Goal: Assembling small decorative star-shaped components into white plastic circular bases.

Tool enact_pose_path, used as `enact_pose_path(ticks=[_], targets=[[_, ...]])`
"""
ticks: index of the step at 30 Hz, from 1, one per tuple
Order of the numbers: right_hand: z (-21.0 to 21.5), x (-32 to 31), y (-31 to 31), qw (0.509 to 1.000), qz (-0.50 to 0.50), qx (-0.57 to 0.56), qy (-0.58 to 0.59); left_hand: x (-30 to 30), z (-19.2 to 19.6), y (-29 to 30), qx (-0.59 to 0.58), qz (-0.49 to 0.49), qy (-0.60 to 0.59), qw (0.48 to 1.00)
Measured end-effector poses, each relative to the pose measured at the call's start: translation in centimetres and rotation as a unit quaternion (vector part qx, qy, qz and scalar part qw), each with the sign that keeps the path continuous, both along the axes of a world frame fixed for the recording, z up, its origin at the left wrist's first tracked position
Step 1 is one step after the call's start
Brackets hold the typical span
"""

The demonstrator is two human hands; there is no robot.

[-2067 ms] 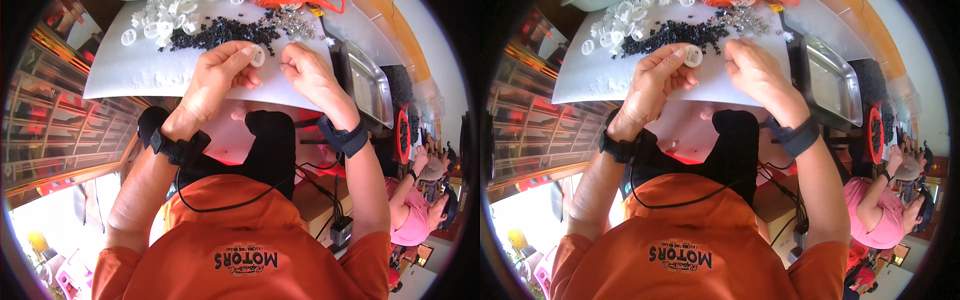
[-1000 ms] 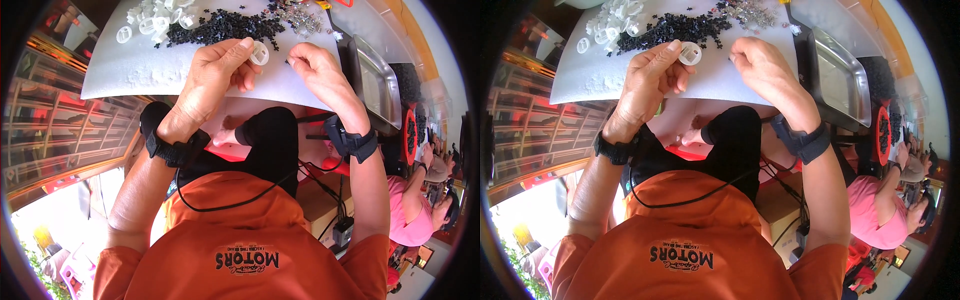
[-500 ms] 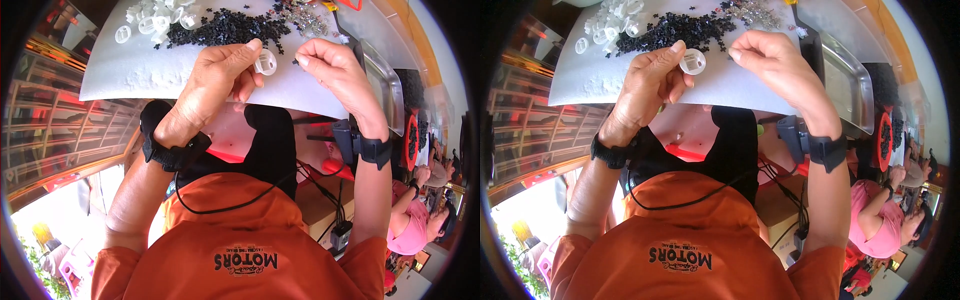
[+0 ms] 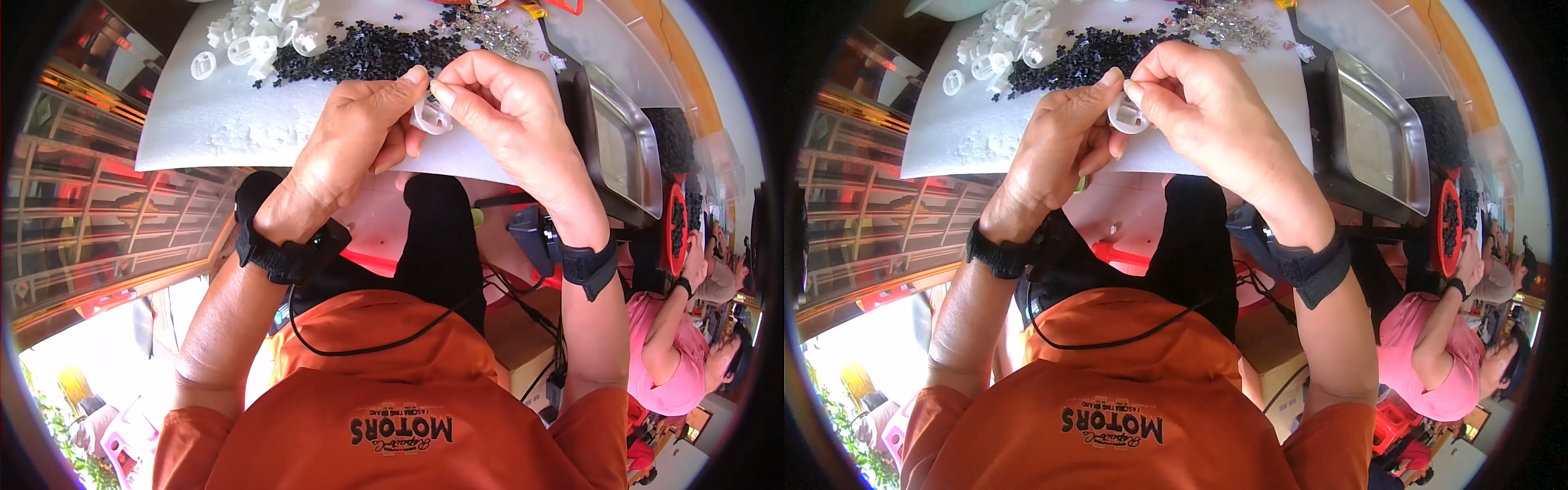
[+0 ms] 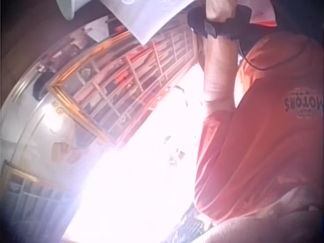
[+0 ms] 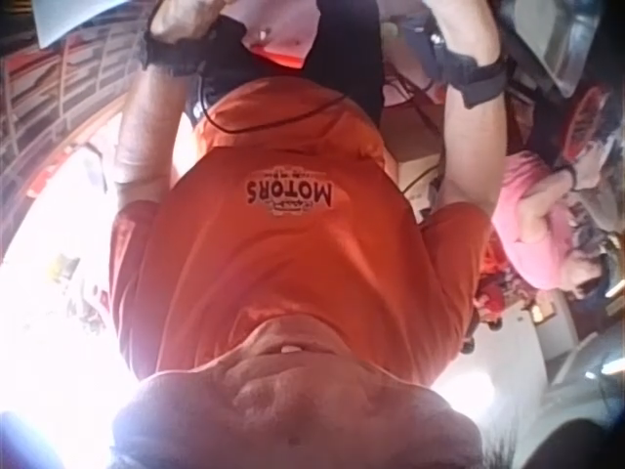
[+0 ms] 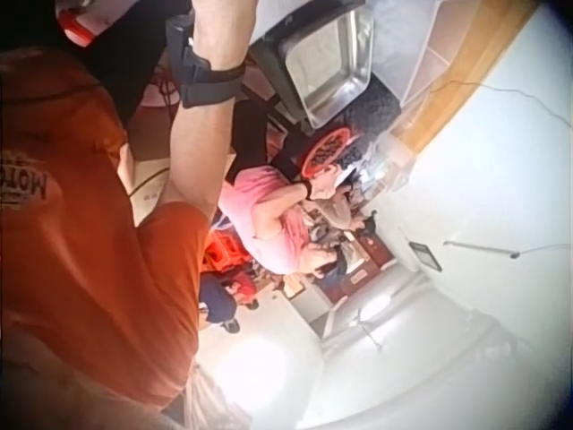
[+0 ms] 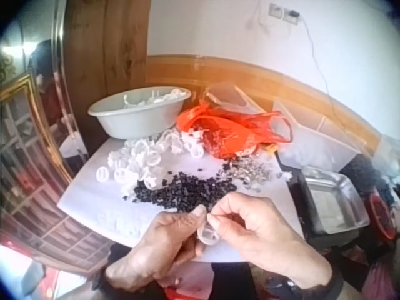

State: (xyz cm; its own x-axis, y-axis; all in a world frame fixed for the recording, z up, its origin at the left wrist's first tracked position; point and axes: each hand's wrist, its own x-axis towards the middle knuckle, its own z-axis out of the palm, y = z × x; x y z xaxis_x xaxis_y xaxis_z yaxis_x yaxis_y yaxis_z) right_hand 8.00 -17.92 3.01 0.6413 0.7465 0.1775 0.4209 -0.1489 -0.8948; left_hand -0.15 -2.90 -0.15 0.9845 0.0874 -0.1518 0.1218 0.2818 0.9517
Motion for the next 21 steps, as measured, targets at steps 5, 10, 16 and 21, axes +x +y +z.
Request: enact_pose_path(ticks=[5,10,16,21], targets=[[-1.2,-0.5,0.3,0.954,-0.038,0.002,-0.296,0.2,-0.3,0.1,0.012,0.004,0.003,1.0],[-2.4,-0.4,0.4,0.979,-0.053,0.058,-0.186,0.1,0.2,-0.2,0.0,0.01,-0.006,1.0],[-0.4,0.8,-0.5,0.978,0.037,0.006,0.204,0.0,0.2,-0.1,0.005,0.001,-0.005,1.0],[-0.6,1.0,-0.1,0.97,0.04,0.008,0.241,0.1,-0.3,0.0,0.014,0.003,-0.002,1.0]])
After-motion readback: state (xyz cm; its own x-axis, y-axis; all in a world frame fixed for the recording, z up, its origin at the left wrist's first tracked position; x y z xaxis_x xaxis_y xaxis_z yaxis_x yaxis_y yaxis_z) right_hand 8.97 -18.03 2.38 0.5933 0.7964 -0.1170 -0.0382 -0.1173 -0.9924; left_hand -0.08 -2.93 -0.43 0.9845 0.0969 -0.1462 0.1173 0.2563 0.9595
